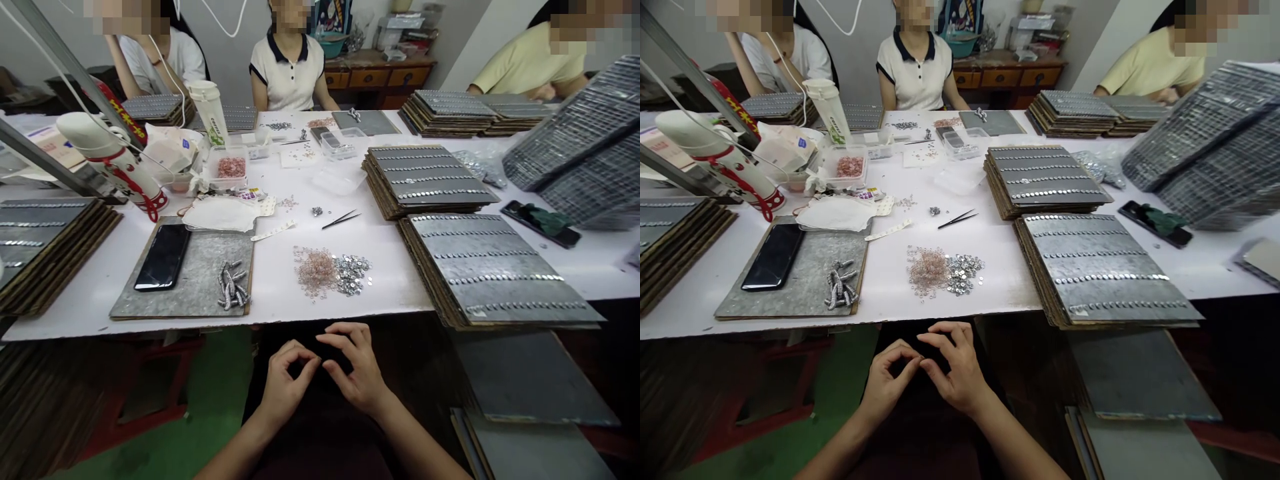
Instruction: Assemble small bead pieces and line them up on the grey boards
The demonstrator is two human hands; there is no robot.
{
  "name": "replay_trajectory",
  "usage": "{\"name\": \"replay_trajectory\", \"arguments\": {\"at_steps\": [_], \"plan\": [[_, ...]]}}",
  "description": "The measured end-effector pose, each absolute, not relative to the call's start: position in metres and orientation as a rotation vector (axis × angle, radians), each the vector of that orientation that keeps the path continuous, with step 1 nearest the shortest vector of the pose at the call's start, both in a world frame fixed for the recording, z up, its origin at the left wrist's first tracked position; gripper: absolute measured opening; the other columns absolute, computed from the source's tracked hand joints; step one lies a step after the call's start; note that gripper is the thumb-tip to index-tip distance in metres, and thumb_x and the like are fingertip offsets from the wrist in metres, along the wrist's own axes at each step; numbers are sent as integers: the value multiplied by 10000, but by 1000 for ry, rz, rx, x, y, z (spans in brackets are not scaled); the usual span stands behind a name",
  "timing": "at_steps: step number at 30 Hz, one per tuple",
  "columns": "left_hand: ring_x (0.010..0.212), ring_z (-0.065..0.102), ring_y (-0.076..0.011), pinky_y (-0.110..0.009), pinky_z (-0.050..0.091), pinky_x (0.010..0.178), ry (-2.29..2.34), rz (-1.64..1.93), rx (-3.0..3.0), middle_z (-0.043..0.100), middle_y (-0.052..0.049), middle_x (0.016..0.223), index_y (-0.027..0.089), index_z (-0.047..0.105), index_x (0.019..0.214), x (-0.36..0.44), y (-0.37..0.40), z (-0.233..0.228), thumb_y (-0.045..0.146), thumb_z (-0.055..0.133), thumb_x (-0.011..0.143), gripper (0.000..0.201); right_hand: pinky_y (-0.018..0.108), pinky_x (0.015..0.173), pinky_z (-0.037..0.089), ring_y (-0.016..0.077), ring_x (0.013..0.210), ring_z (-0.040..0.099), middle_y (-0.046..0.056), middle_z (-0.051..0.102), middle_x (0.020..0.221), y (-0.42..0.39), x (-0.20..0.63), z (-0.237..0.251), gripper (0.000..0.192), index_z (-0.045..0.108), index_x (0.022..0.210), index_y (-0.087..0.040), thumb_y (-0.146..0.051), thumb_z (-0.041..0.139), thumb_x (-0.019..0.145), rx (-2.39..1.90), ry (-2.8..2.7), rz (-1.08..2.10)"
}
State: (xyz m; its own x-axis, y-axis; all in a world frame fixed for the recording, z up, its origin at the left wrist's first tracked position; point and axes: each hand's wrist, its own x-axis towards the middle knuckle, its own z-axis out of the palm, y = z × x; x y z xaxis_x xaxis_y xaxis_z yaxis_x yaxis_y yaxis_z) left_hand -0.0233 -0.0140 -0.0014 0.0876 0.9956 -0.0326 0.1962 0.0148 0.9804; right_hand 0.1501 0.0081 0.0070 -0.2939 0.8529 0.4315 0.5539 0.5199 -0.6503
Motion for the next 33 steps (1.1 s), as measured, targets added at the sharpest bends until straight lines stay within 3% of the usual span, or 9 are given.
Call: {"name": "replay_trajectory", "arguments": {"at_steps": [2,6,9,13,15,19,24,33], "plan": [[722,585,-190,-300,433,701,1317,1046,1479,657,-46,734,190,679,729,-21,-15,-1,237,616,850,144,388,873,464,211,1016,508,66,570,1105,8,149,8,277,629,1133,-264,-317,599,863,-1138,-2059,542],[672,566,-180,-325,423,737,1378,1072,1604,644,-32,689,200,690,733,-17,-16,0,204,622,837,124,370,842,467,198,974,517,54,583,1017,7,147,6,83,667,896,-246,-223,598,855,-1170,-1992,515],[666,561,-178,-306,424,710,1389,1093,1474,630,-30,679,196,687,726,-17,-17,3,248,623,847,146,372,818,458,197,938,522,45,590,962,7,154,2,76,645,801,-236,-197,597,845,-1220,-1920,464],[663,541,-160,-257,415,643,1319,1053,1177,604,-24,688,175,677,721,-19,-17,2,336,635,846,208,376,804,439,200,918,517,41,589,925,8,167,-1,77,621,809,-233,-195,576,859,-1343,-1770,356],[655,522,-145,-243,408,637,1259,1012,1064,597,-14,680,166,676,723,-19,-15,0,365,653,833,228,375,805,437,201,925,511,44,584,945,7,170,0,78,636,899,-244,-217,570,868,-1322,-1795,323],[658,509,-134,-238,402,650,1184,982,961,603,-7,677,157,670,707,-17,-13,-3,378,679,811,245,367,821,450,207,963,498,53,576,1028,7,166,4,271,638,1124,-280,-329,614,859,-1117,-2040,331],[612,497,-133,-248,387,609,1207,1013,1033,592,-10,641,154,676,696,-14,-14,-1,363,660,821,243,349,788,439,195,924,495,37,571,979,10,159,2,112,677,875,-280,-184,636,833,-1089,-2028,271],[743,592,-189,-314,463,728,1880,1599,1658,659,-40,753,202,685,861,-78,14,14,153,635,830,76,387,750,393,230,857,491,69,564,899,25,159,-13,110,645,815,-249,-295,574,885,-1092,-1908,231]]}}
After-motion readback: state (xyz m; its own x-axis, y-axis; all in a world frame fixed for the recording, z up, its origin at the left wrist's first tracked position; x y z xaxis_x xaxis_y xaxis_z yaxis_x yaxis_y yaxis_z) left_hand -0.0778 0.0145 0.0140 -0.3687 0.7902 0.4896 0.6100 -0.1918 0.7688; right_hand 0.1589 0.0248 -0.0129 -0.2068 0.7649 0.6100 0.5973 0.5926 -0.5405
